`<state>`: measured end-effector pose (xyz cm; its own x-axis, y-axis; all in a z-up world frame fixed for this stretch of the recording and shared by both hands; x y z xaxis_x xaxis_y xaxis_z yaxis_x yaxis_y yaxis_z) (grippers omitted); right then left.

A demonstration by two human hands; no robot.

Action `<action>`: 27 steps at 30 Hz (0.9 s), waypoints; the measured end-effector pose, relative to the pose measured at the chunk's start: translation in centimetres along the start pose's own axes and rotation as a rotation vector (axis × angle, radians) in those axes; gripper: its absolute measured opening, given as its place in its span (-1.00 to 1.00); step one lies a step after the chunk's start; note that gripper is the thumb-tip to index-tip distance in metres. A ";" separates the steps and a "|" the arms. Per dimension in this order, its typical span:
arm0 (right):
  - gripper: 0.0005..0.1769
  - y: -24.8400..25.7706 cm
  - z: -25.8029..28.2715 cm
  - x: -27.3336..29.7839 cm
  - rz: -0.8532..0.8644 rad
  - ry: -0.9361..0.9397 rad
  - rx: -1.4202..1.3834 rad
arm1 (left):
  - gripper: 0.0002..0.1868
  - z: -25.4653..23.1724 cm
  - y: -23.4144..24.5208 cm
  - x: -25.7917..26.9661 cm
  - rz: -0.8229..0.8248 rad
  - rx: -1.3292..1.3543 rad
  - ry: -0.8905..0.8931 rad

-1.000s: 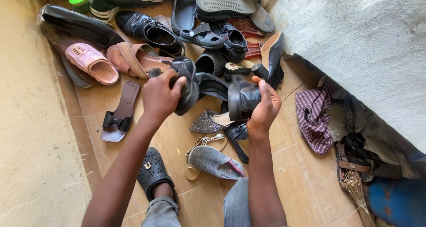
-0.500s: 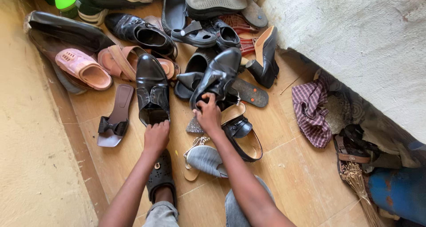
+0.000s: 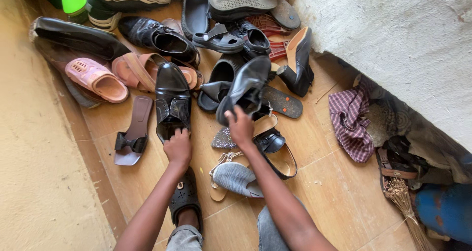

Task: The person sorts through a pile of footwear on the floor, picking up and pairing various shoes, sandals, and boots before placing some black shoes and boots into an organized row.

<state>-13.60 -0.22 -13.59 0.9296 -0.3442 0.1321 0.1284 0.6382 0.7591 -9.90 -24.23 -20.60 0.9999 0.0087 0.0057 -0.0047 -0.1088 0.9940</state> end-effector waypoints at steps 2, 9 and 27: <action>-0.64 3.6 1.1 -1.3 -0.176 0.004 -0.192 | -0.85 2.5 1.5 -0.6 0.074 0.175 0.159; -0.62 18.4 1.5 -0.6 -0.760 0.066 -0.558 | -0.61 11.5 18.4 -6.3 -0.801 1.389 0.590; -0.76 15.4 8.5 0.9 -0.144 -0.182 -1.438 | -0.65 -2.5 30.0 -5.1 -0.418 1.348 0.109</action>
<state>-13.78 3.45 3.68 0.8371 -0.4746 0.2721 0.5448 0.6779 -0.4937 -15.21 -25.01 9.49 0.9193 0.3451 -0.1890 0.3616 -0.9304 0.0602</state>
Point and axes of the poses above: each hand's wrist, its own x-axis away from the middle knuckle, its own y-axis out of the back of the hand, z = x × y, the point moved 9 cm from there along -x, towards the middle knuckle, and after that the axes turned 5 degrees about -z, right-handed, at the moved point
